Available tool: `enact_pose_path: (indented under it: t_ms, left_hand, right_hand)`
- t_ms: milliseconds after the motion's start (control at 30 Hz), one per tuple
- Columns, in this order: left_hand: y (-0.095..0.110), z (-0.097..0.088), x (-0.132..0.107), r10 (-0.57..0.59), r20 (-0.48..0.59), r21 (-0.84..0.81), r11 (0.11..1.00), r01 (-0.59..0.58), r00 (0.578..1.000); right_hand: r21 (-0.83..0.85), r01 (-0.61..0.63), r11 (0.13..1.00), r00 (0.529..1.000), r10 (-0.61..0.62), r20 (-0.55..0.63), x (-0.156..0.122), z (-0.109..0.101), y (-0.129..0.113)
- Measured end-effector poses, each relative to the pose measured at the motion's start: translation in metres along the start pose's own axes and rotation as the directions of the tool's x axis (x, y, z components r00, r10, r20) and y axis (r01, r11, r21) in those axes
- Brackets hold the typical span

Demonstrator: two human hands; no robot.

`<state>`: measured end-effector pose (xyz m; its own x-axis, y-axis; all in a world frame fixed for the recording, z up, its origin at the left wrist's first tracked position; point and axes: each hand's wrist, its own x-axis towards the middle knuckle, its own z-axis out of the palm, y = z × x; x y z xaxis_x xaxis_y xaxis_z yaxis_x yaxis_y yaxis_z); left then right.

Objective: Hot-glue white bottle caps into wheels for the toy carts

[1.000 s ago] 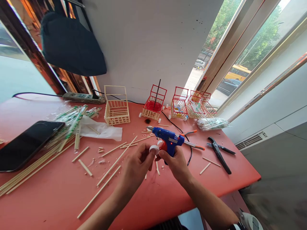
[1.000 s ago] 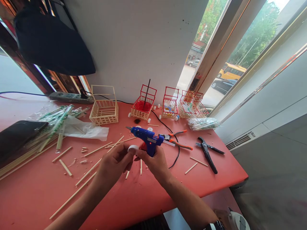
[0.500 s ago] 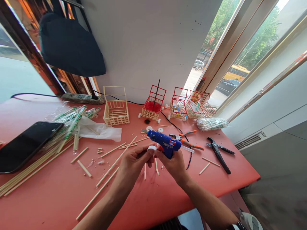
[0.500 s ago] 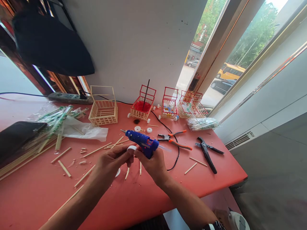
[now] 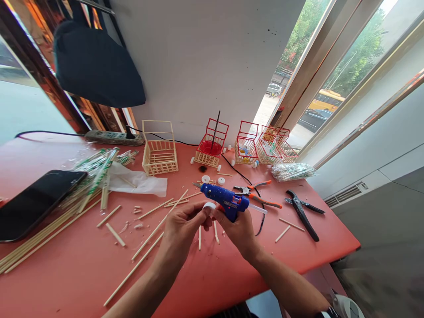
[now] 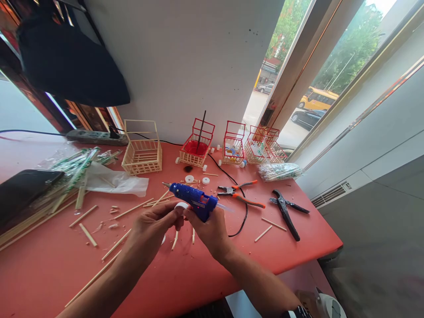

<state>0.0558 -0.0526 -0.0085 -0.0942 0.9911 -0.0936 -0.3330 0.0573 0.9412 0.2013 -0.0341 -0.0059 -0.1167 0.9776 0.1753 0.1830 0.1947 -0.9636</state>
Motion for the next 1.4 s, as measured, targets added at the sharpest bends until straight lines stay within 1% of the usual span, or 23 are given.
enact_pose_path:
  t_ms: [100,267,333,467,567,733,867,967,1067,1167,1233,1400]
  left_hand:
    - [0.0,-0.001,0.001,-0.017,0.019,-0.018,1.0,0.017,1.0]
    - [-0.002,-0.006,0.004,-0.019,0.117,-0.019,1.0,0.021,0.993]
    - [-0.002,-0.007,0.005,-0.016,0.113,-0.024,1.0,0.019,0.993]
    - [0.001,-0.003,0.003,-0.026,0.059,-0.025,0.999,0.027,0.998]
    - [0.004,-0.001,0.001,-0.039,0.042,-0.012,0.999,0.04,0.998]
    - [0.006,0.001,-0.001,-0.043,0.016,0.017,0.999,0.043,0.999]
    - [0.004,0.001,-0.001,-0.026,0.005,0.04,0.999,0.026,1.0]
    - [0.001,-0.002,0.001,-0.005,0.033,0.045,0.999,0.004,0.999]
    - [-0.002,-0.007,0.005,-0.007,0.115,0.038,0.999,0.003,0.993]
    - [-0.004,-0.013,0.008,-0.007,0.184,0.012,1.0,0.005,0.983]
    - [-0.005,-0.015,0.008,-0.01,0.19,-0.006,1.0,0.011,0.982]
    - [-0.007,-0.013,0.006,0.009,0.143,-0.004,1.0,-0.009,0.99]
  right_hand:
    - [-0.002,-0.009,1.0,1.0,0.009,0.008,0.001,0.0,0.001]
    - [-0.036,-0.01,0.999,1.0,0.01,-0.003,0.002,-0.002,-0.001]
    - [-0.041,0.0,0.999,1.0,0.0,-0.006,0.002,-0.001,-0.001]
    - [-0.061,0.013,0.998,0.999,-0.015,-0.03,0.001,0.0,-0.002]
    - [-0.075,0.011,0.997,0.999,-0.014,-0.038,0.0,0.0,-0.001]
    - [-0.021,0.014,1.0,1.0,-0.014,-0.008,-0.002,0.001,0.0]
    - [-0.019,0.015,1.0,1.0,-0.016,-0.016,-0.004,0.003,0.003]
    - [-0.012,0.006,1.0,1.0,-0.006,-0.018,-0.004,0.004,0.004]
    - [-0.004,0.003,1.0,1.0,-0.003,-0.003,-0.001,0.003,0.002]
    - [-0.031,0.019,0.999,1.0,-0.02,-0.012,0.001,0.001,0.0]
    - [-0.043,0.021,0.999,1.0,-0.022,-0.022,0.001,0.001,-0.001]
    - [-0.063,0.018,0.998,0.999,-0.019,-0.027,-0.001,0.002,0.0]
